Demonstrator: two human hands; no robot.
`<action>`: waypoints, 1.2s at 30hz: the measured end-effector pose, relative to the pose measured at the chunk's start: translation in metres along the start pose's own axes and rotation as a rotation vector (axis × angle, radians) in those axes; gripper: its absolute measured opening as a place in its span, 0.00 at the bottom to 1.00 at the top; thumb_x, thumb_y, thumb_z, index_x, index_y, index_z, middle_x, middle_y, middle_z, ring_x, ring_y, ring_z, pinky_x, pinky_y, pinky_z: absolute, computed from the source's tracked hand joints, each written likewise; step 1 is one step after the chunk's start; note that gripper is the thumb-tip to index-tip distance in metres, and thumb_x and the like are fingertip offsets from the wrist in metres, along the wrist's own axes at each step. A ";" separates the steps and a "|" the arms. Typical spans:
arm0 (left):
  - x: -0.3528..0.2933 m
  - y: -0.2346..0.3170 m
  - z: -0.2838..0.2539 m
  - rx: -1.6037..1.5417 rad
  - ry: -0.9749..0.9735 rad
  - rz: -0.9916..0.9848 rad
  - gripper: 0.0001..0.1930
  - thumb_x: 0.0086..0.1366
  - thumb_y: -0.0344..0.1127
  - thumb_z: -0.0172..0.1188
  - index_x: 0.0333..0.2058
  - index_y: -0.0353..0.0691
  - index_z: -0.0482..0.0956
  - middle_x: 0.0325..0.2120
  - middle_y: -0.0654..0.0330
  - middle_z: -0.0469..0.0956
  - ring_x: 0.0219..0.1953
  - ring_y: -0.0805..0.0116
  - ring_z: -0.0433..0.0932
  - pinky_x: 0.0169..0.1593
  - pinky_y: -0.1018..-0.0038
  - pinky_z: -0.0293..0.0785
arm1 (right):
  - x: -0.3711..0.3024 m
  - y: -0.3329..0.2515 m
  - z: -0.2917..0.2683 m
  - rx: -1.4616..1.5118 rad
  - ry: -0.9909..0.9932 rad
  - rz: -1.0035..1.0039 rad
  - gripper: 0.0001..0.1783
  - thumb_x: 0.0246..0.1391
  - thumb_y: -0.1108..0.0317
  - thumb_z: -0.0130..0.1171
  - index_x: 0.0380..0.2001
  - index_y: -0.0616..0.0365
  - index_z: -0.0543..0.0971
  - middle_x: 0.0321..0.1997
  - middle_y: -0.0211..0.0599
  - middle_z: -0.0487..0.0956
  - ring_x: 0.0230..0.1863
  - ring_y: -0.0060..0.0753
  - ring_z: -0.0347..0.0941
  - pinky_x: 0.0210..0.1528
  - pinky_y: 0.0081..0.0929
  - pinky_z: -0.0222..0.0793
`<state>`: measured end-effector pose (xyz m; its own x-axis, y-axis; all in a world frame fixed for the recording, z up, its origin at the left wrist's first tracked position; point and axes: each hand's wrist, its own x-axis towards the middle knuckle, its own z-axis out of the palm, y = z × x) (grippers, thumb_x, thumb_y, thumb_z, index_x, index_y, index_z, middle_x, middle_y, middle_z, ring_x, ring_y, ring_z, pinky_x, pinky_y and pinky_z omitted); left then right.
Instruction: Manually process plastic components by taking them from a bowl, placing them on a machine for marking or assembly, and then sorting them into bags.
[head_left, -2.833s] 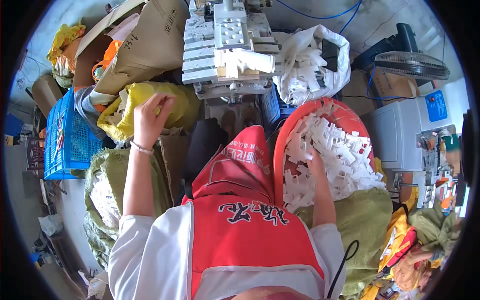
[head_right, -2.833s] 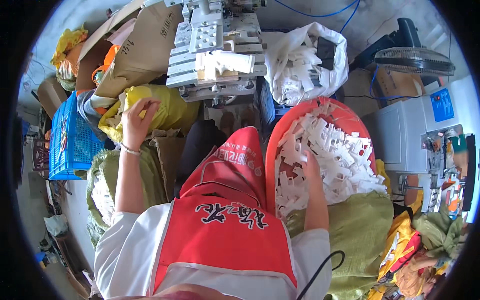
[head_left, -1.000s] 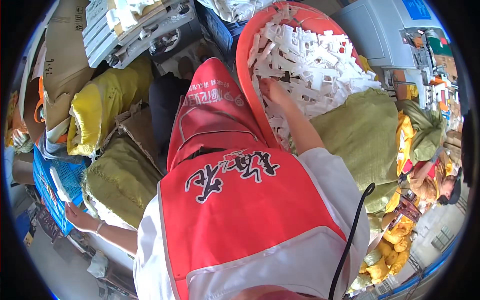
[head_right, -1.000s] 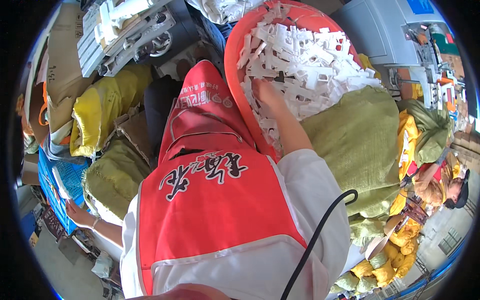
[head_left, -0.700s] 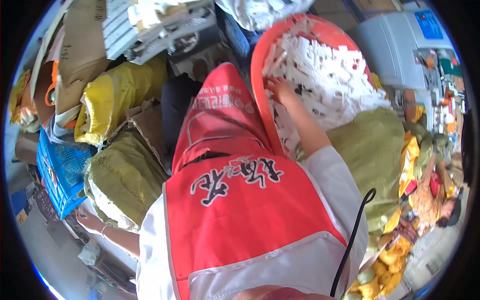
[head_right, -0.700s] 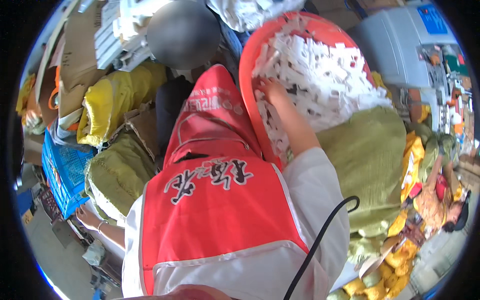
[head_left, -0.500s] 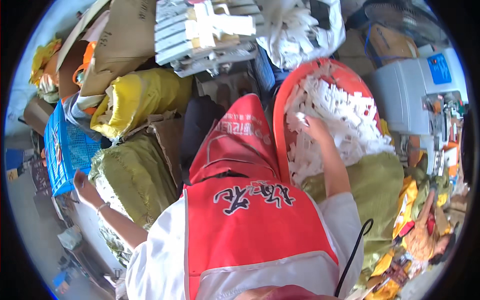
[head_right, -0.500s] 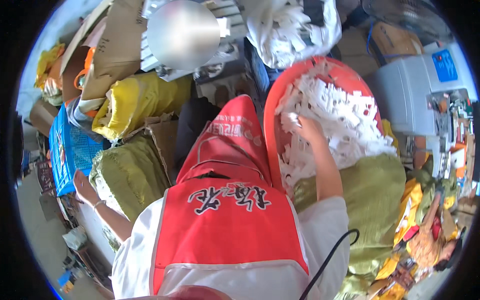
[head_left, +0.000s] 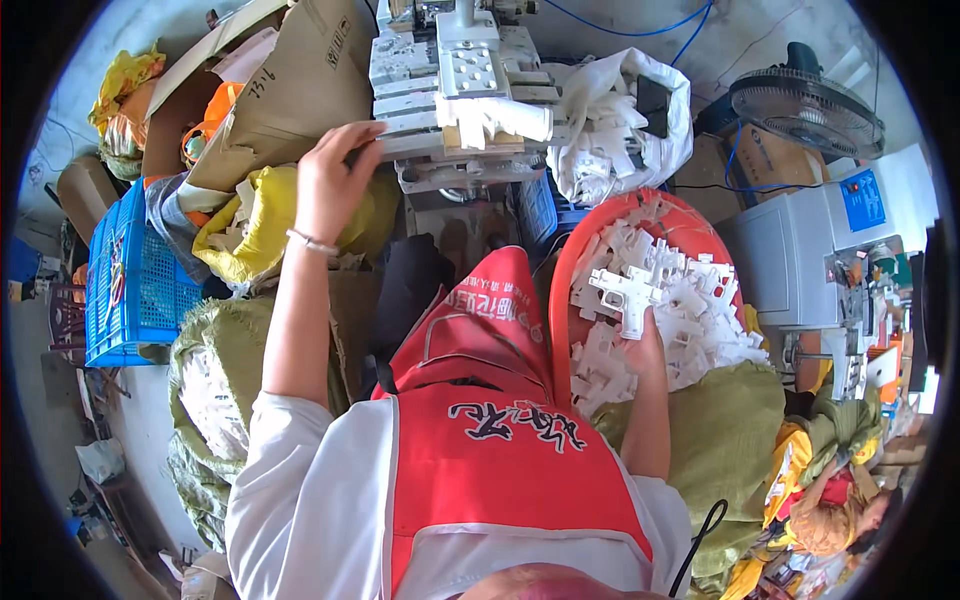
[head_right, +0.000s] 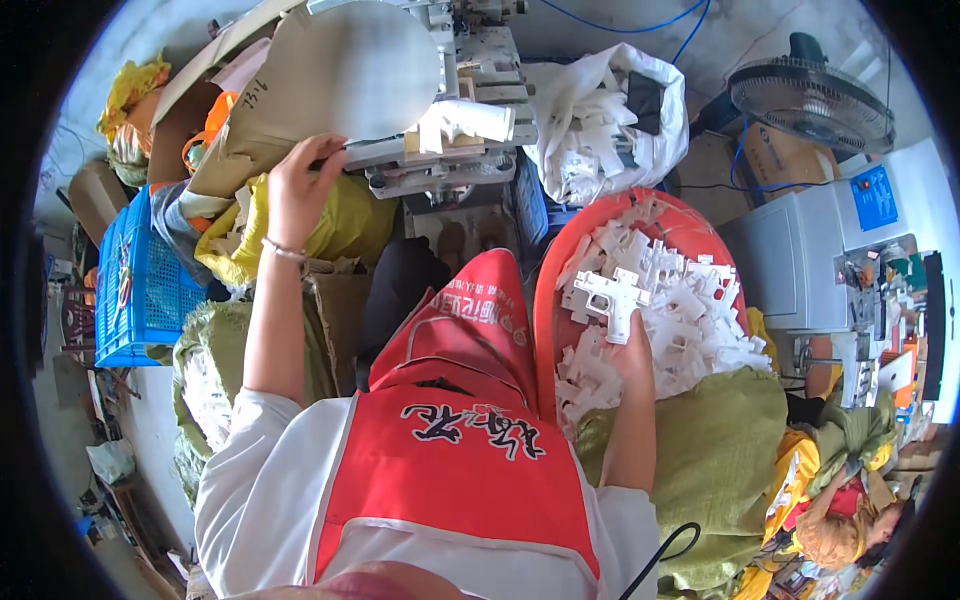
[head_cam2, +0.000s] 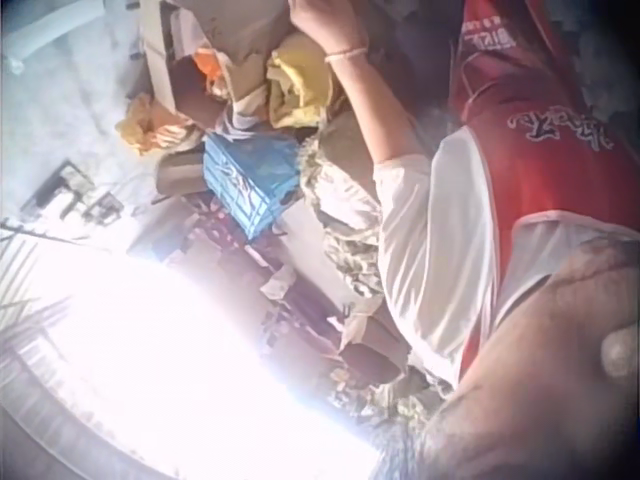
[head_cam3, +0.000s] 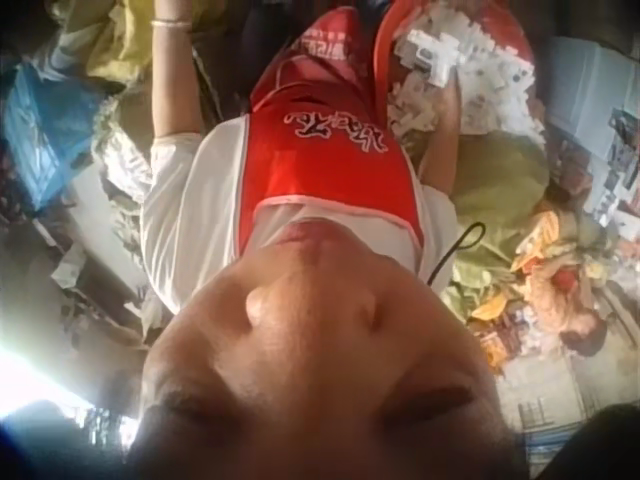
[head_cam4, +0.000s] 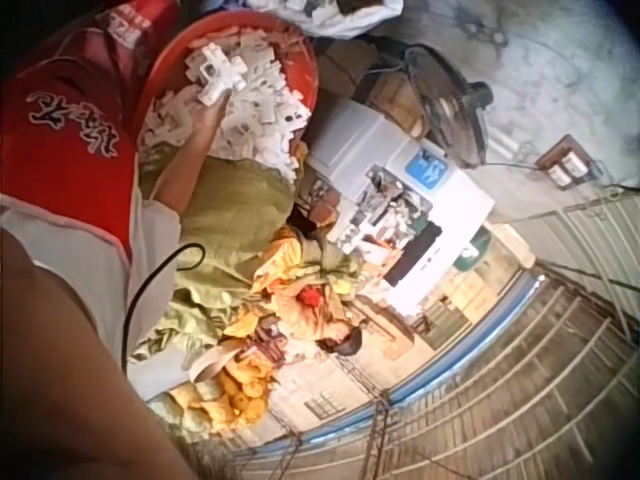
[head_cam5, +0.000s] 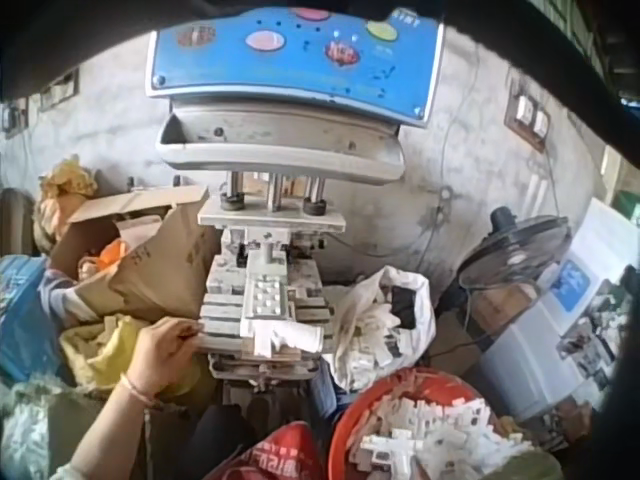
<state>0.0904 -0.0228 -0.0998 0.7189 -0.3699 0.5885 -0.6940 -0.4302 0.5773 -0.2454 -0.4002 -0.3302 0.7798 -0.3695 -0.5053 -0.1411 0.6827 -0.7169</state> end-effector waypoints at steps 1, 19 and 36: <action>0.008 -0.003 0.010 -0.040 -0.032 0.026 0.11 0.55 0.28 0.61 0.39 0.38 0.78 0.32 0.54 0.79 0.36 0.62 0.79 0.41 0.71 0.73 | 0.001 -0.002 0.001 0.077 -0.032 -0.007 0.23 0.61 0.49 0.45 0.52 0.51 0.65 0.41 0.35 0.76 0.33 0.30 0.73 0.31 0.27 0.68; 0.028 -0.017 0.019 -0.091 0.008 0.024 0.20 0.50 0.30 0.67 0.43 0.37 0.75 0.37 0.55 0.78 0.39 0.61 0.79 0.45 0.72 0.73 | 0.056 -0.125 0.250 -0.762 -0.274 -0.975 0.25 0.54 0.77 0.53 0.56 0.62 0.65 0.56 0.40 0.69 0.58 0.30 0.64 0.59 0.25 0.57; -0.146 -0.100 -0.186 0.322 0.266 -0.432 0.16 0.63 0.29 0.56 0.49 0.31 0.71 0.45 0.55 0.75 0.46 0.69 0.73 0.52 0.75 0.68 | 0.069 -0.138 0.234 -1.319 -0.131 -1.171 0.17 0.59 0.63 0.51 0.48 0.59 0.73 0.45 0.41 0.77 0.47 0.38 0.73 0.50 0.29 0.66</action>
<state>0.0477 0.2272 -0.1385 0.8697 0.0948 0.4844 -0.2647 -0.7387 0.6198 -0.0297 -0.3728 -0.1535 0.8526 -0.1528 0.4997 0.1745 -0.8181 -0.5480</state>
